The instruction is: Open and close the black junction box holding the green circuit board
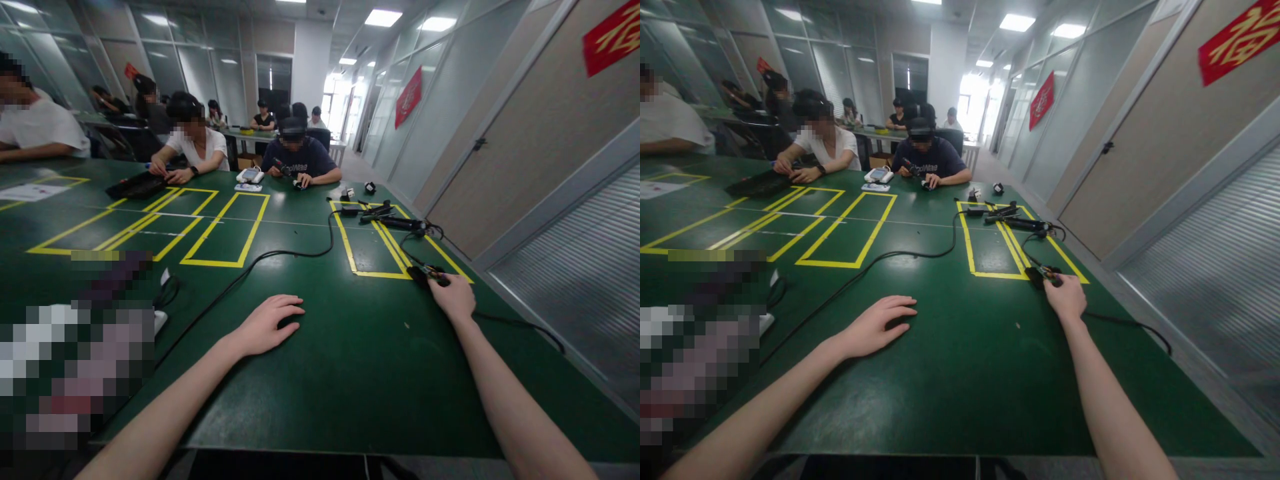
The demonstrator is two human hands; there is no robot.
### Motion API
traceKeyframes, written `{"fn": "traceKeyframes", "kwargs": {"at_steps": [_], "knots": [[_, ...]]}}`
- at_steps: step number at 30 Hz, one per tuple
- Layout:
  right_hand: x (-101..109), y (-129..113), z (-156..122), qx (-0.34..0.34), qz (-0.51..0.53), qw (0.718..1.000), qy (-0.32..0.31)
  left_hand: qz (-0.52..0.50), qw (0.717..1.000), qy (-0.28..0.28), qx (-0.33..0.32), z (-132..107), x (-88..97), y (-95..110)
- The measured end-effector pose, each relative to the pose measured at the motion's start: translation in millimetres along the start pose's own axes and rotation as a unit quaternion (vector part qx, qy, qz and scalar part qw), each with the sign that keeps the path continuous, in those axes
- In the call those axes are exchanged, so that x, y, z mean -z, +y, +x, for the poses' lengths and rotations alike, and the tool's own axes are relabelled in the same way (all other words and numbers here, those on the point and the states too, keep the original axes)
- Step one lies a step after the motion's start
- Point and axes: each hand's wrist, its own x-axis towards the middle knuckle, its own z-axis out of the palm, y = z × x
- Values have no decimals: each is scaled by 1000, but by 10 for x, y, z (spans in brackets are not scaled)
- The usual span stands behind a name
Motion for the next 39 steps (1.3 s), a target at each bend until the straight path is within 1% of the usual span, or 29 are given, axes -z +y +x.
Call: {"fn": "traceKeyframes", "kwargs": {"at_steps": [3,7,10,13,14,15,18,20,21,22,24,26,28,32,36,39], "knots": [[2,-111,-52,-19,-4,1000,-22,1,1000,2,-2,0,1,-5],[-23,-379,-202,-3,9,998,-63,5,1000,-1,-2,2,1,-16],[-75,-681,-447,41,36,993,-104,4,1000,-2,-4,7,7,-18],[-65,-1061,-837,115,84,978,-150,0,1000,-1,-2,5,42,5],[-32,-1195,-992,151,111,967,-173,-3,1000,4,-4,1,59,21],[16,-1328,-1150,208,163,943,-205,-5,1000,11,-9,-5,78,42],[213,-1679,-1582,337,284,845,-302,-4,998,39,-46,-34,125,124],[326,-1842,-1778,387,321,787,-359,3,996,33,-82,-53,132,185],[362,-1898,-1840,396,330,770,-376,10,995,19,-98,-60,127,213],[381,-1939,-1878,392,336,764,-387,20,994,4,-109,-64,120,239],[377,-1983,-1901,363,344,771,-395,44,992,-24,-120,-66,104,276],[342,-1997,-1886,328,350,784,-394,68,991,-23,-117,-61,98,294],[311,-1998,-1866,310,358,789,-390,78,991,-31,-108,-54,107,298],[306,-1989,-1851,309,369,791,-378,79,993,-33,-78,-48,130,292],[325,-1975,-1858,329,366,784,-378,79,994,-35,-69,-56,132,294],[328,-1966,-1871,337,349,786,-383,70,995,-35,-64,-97,136,321]]}}
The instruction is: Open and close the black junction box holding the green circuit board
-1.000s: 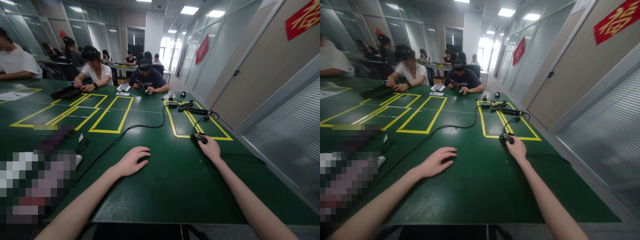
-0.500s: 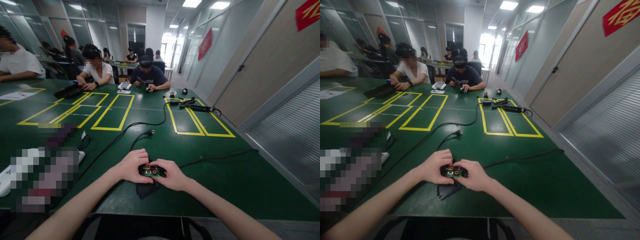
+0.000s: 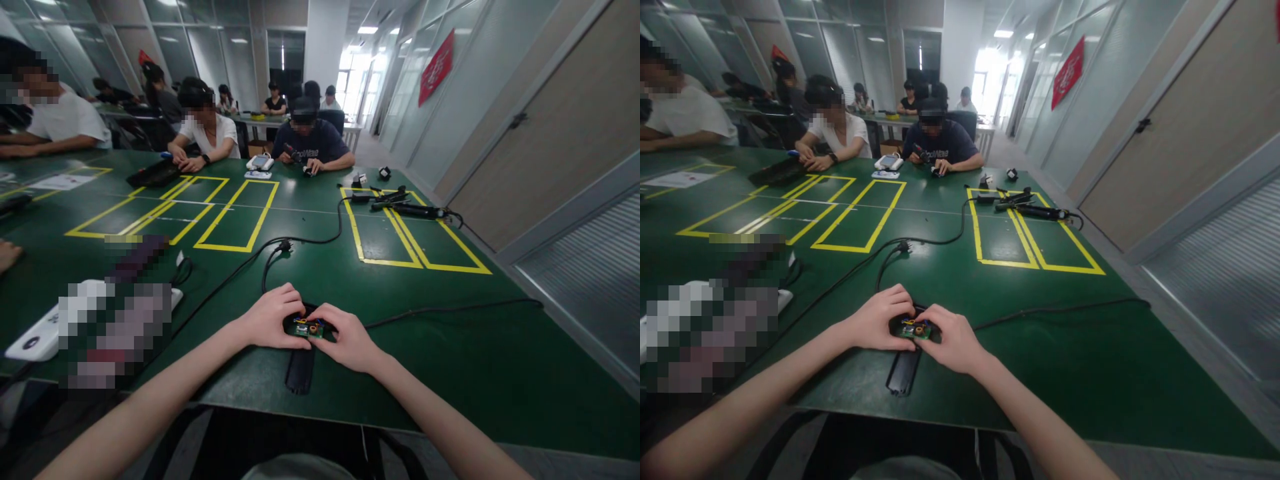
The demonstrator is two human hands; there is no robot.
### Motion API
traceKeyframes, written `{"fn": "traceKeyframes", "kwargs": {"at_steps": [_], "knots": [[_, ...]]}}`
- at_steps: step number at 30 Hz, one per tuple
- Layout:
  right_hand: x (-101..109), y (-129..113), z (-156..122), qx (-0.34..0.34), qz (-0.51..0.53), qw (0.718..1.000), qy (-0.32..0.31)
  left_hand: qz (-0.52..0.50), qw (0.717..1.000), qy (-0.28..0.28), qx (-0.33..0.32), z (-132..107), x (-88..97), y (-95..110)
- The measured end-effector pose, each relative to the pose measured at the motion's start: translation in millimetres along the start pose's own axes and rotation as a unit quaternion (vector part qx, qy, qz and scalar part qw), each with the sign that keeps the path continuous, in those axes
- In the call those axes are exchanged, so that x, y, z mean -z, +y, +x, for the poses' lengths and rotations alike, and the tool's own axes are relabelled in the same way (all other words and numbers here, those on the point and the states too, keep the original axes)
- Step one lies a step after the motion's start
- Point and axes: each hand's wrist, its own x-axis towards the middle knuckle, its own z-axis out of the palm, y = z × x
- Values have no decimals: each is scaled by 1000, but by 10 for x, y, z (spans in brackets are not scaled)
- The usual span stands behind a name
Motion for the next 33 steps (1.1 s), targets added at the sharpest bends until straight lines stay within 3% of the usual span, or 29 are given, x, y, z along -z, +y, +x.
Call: {"fn": "traceKeyframes", "kwargs": {"at_steps": [8,16,27,33], "knots": [[-10,15,6,10,-33,999,-4,-51,997,22,50,-91,-19,146],[-33,160,273,6,-102,995,10,-52,996,33,70,-77,-30,-7],[4,172,243,56,0,998,28,-51,991,77,96,-48,-52,26],[10,189,247,78,-16,996,37,-30,989,93,114,-20,-98,28]]}}
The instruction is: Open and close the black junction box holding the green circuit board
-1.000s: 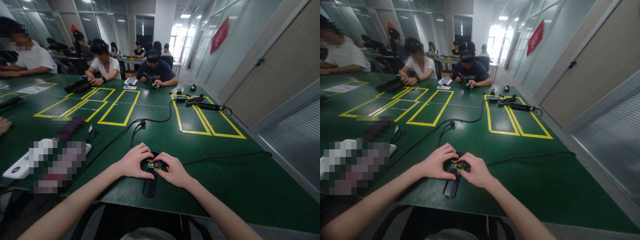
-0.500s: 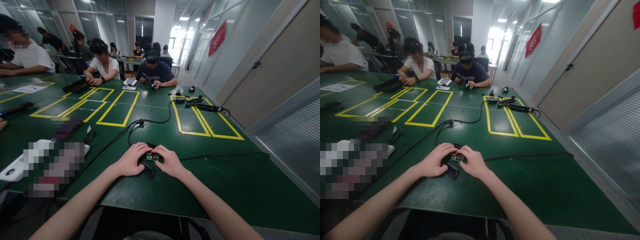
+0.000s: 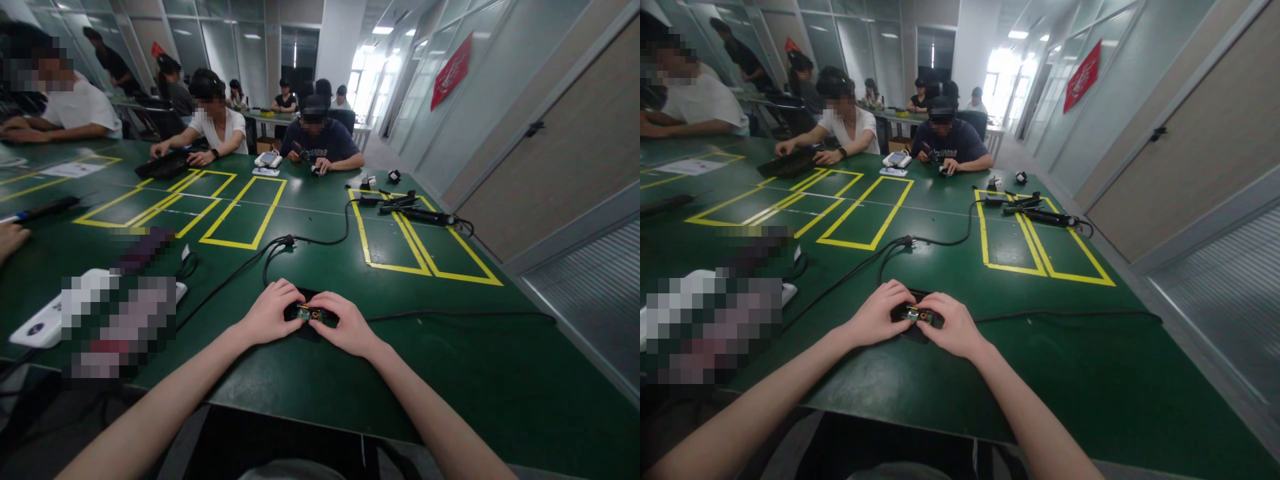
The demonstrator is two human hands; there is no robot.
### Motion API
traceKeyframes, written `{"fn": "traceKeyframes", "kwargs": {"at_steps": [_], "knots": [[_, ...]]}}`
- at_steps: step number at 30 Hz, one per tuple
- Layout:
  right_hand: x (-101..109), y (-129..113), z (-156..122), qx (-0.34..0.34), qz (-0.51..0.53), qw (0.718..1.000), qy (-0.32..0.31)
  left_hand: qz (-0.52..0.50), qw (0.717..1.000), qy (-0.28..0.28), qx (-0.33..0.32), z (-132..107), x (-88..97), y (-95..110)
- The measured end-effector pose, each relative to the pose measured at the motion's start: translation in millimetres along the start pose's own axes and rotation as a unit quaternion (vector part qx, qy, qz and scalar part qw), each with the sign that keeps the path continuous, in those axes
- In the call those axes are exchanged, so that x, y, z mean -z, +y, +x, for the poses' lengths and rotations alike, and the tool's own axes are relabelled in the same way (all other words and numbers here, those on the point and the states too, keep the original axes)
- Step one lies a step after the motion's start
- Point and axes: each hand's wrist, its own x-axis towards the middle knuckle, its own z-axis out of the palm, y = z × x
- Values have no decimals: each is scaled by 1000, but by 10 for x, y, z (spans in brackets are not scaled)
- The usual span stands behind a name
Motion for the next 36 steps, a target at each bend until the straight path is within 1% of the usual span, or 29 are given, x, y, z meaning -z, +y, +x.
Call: {"fn": "traceKeyframes", "kwargs": {"at_steps": [4,7,10,12,14,17,21,24,27,30,36], "knots": [[3,29,-3,14,-50,999,13,-29,999,0,-15,3,7,6],[-5,63,-4,14,-79,996,29,-39,999,-15,-23,11,12,10],[-20,82,-7,0,-84,996,38,-38,999,-30,-26,29,-6,12],[-17,69,-6,-7,-79,996,39,-38,998,-29,-30,38,-20,14],[15,40,-5,-11,-78,996,41,-45,998,-19,-39,36,-26,15],[125,3,-11,-17,-90,995,33,-58,997,15,-46,12,-11,-3],[276,42,-45,-24,-113,993,-16,-58,997,44,-27,-24,38,-70],[301,101,-67,-26,-122,992,-36,-53,998,33,-15,-32,72,-125],[277,128,-71,-27,-120,992,-28,-42,999,12,-15,-24,88,-156],[260,130,-69,-31,-120,992,-16,-34,999,4,-7,-9,89,-170],[265,102,-82,-70,-88,994,-5,-9,1000,-5,6,-6,115,-167]]}}
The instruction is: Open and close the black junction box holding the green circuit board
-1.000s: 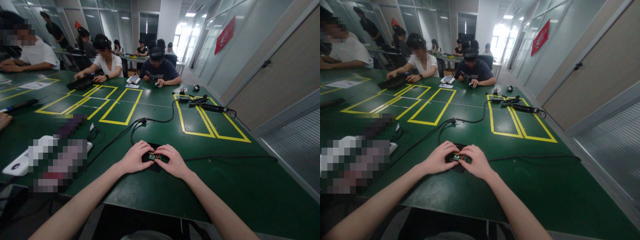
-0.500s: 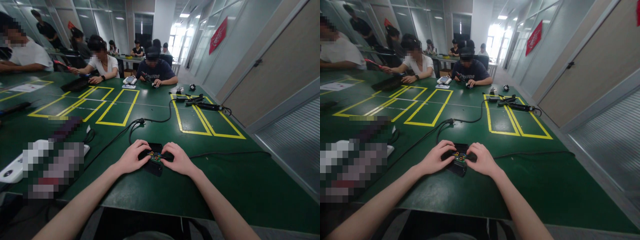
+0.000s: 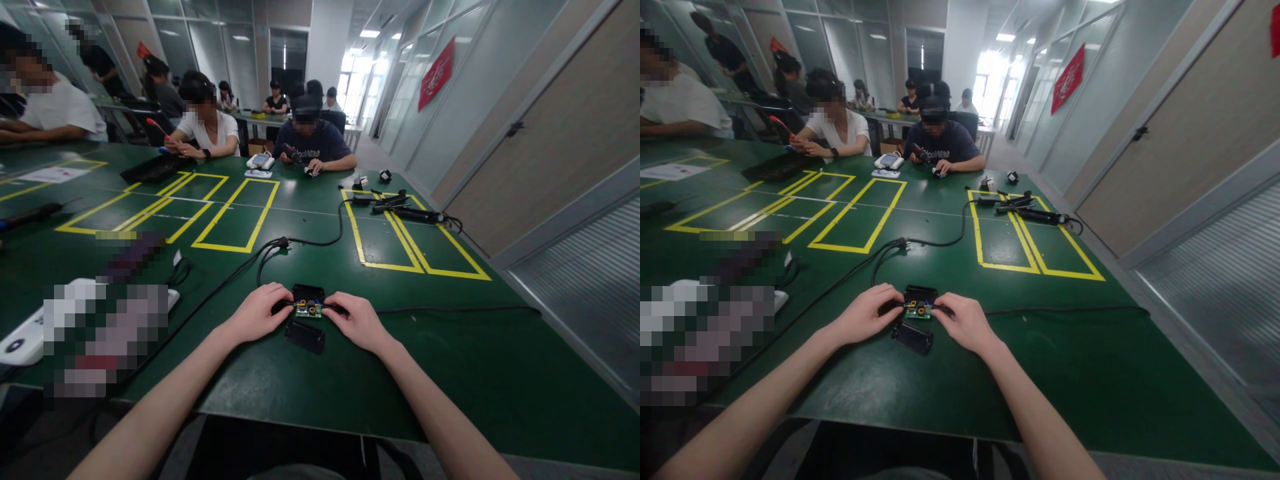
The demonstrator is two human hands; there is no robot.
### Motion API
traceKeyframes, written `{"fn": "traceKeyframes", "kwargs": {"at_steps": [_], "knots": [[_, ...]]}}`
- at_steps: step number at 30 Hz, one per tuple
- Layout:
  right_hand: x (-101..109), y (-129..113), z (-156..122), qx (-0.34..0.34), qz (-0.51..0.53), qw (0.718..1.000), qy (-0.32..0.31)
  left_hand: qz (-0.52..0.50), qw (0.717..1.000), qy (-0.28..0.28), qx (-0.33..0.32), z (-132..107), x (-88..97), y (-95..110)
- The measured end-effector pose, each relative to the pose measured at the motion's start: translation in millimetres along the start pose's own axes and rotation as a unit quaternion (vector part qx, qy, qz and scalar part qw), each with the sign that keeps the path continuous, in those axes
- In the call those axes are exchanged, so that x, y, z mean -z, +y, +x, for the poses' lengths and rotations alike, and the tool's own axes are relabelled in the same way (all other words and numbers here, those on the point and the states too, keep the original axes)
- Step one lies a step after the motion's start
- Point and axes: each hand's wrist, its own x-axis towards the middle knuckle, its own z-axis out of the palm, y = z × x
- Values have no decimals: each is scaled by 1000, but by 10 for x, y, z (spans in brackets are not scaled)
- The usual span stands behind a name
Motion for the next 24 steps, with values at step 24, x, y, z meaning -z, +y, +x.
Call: {"fn": "traceKeyframes", "kwargs": {"at_steps": [24], "knots": [[35,-139,-48,-55,117,985,-111,-30,997,-71,8,-64,-10,151]]}}
